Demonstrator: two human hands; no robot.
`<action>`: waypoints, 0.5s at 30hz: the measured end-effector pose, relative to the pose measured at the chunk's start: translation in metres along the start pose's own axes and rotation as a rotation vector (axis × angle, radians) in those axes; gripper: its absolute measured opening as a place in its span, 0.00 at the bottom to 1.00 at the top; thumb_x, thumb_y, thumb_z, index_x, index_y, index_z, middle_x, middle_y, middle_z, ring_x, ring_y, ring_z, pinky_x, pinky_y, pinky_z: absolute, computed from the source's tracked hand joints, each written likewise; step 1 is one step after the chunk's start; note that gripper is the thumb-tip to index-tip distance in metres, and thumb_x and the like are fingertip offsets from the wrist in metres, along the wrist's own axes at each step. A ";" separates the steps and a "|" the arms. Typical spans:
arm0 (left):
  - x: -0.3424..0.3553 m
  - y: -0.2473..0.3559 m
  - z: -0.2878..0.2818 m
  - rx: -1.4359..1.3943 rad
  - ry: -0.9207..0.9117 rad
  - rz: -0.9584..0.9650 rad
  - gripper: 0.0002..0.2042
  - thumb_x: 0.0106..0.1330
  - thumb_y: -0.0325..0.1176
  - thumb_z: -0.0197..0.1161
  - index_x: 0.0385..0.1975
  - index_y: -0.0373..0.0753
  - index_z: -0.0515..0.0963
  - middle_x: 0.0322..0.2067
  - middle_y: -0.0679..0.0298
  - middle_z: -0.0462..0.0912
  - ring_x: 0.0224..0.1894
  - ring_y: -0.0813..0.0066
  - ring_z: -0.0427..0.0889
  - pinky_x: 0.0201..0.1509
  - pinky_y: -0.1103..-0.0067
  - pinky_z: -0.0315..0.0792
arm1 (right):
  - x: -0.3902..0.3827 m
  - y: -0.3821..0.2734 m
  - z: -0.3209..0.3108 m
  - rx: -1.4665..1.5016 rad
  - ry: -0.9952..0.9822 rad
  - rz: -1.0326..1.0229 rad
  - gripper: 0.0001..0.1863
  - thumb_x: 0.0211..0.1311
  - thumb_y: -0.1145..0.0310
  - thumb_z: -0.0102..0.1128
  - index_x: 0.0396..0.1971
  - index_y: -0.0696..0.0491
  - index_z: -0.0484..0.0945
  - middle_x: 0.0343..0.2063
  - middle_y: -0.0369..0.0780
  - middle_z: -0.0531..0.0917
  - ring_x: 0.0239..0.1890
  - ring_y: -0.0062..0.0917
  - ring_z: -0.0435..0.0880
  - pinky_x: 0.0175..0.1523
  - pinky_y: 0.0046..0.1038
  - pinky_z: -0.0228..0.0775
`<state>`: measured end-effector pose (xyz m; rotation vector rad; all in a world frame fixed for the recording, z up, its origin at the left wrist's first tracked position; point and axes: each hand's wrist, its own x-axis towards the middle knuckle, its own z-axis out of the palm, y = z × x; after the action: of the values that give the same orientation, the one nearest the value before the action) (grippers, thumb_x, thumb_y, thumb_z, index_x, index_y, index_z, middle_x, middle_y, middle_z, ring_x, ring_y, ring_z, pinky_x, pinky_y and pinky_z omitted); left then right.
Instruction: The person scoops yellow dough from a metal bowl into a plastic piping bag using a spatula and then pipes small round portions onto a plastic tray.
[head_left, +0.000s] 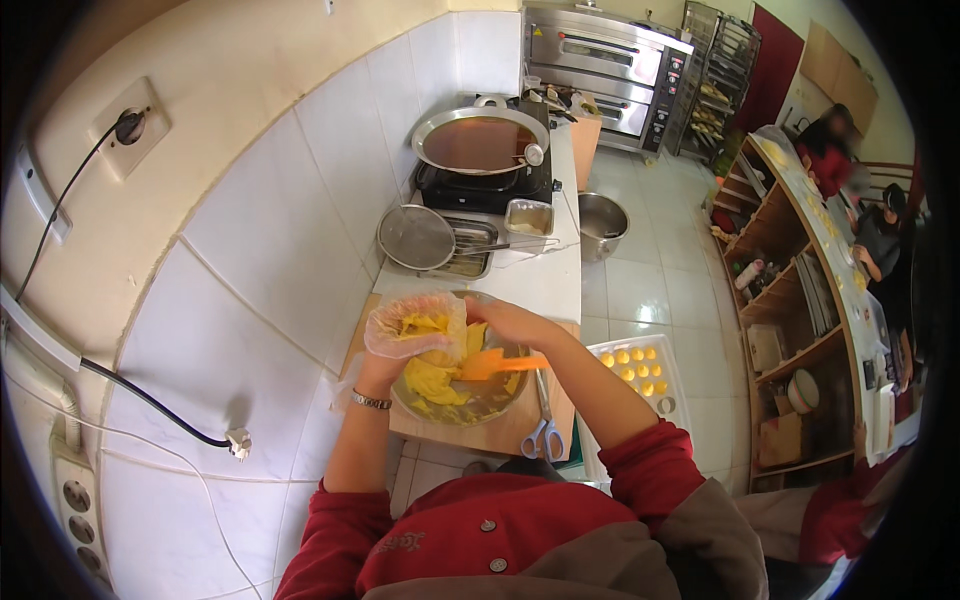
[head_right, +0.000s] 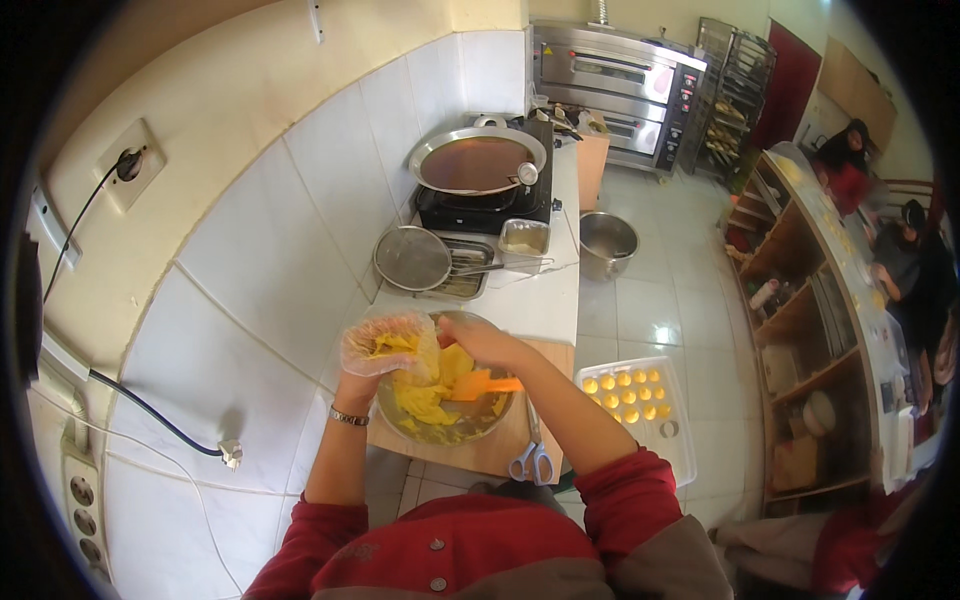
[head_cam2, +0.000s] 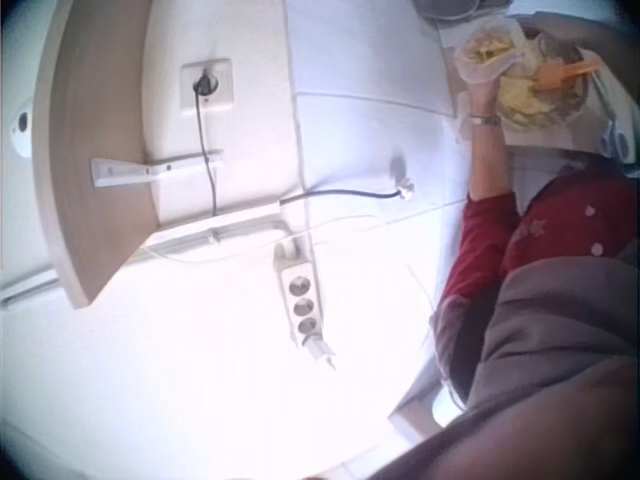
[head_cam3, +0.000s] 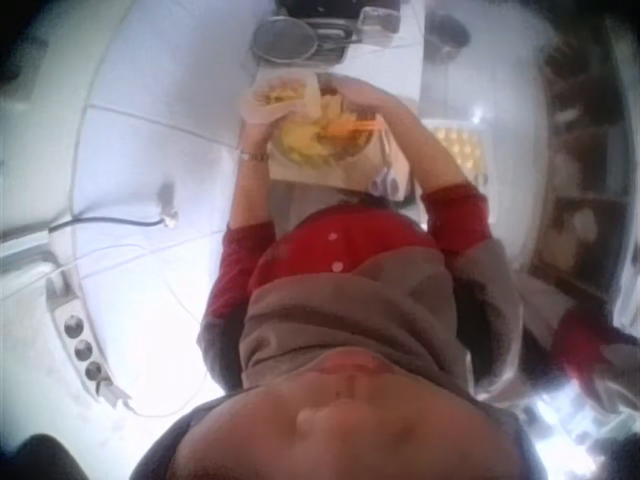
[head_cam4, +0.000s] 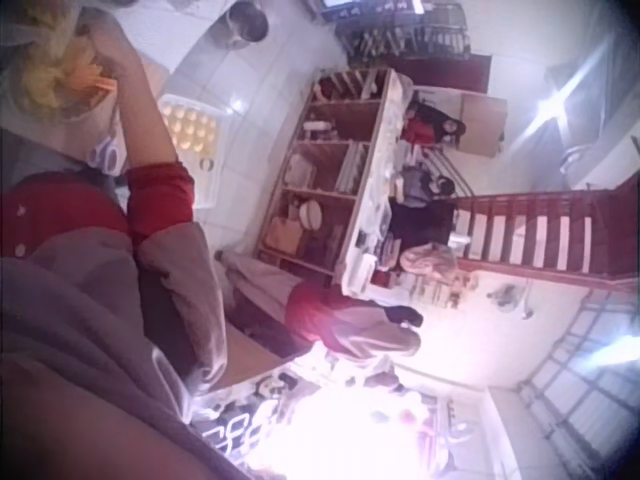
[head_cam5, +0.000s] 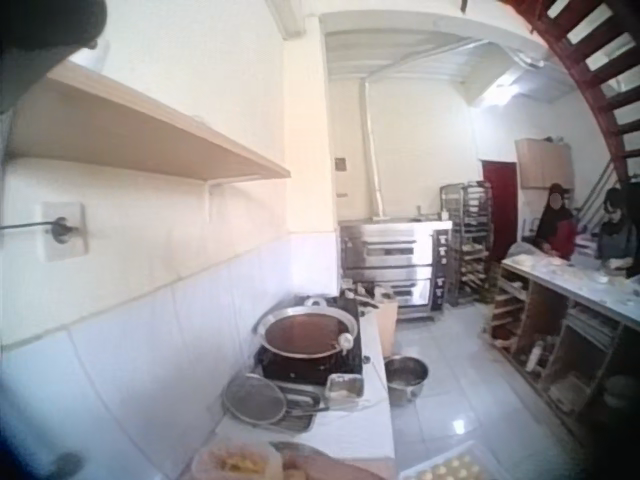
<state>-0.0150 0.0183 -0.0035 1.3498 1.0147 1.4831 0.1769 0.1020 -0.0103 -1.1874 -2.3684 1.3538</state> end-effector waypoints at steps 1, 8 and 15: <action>0.000 0.001 0.001 -0.004 0.001 0.002 0.21 0.42 0.21 0.72 0.40 0.30 0.77 0.35 0.61 0.82 0.36 0.78 0.79 0.41 0.82 0.74 | -0.001 -0.005 -0.002 0.569 -0.066 0.057 0.23 0.65 0.49 0.40 0.41 0.50 0.78 0.37 0.34 0.80 0.47 0.22 0.73 0.52 0.27 0.58; 0.000 0.005 -0.004 0.060 -0.048 0.030 0.20 0.42 0.22 0.72 0.39 0.29 0.77 0.37 0.59 0.81 0.38 0.77 0.79 0.43 0.82 0.73 | 0.003 -0.008 -0.011 1.027 0.000 -0.031 0.10 0.61 0.65 0.54 0.37 0.54 0.76 0.27 0.32 0.78 0.34 0.17 0.77 0.42 0.22 0.69; -0.006 0.007 -0.006 0.338 -0.071 0.109 0.16 0.49 0.25 0.70 0.38 0.29 0.78 0.39 0.58 0.81 0.38 0.78 0.79 0.45 0.82 0.72 | -0.014 -0.050 -0.048 0.983 -0.046 0.016 0.09 0.59 0.67 0.55 0.29 0.58 0.75 0.17 0.30 0.72 0.25 0.19 0.79 0.35 0.24 0.74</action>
<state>-0.0209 0.0108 0.0010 1.7065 1.2004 1.3726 0.1820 0.1094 0.0596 -0.8421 -1.3244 2.1441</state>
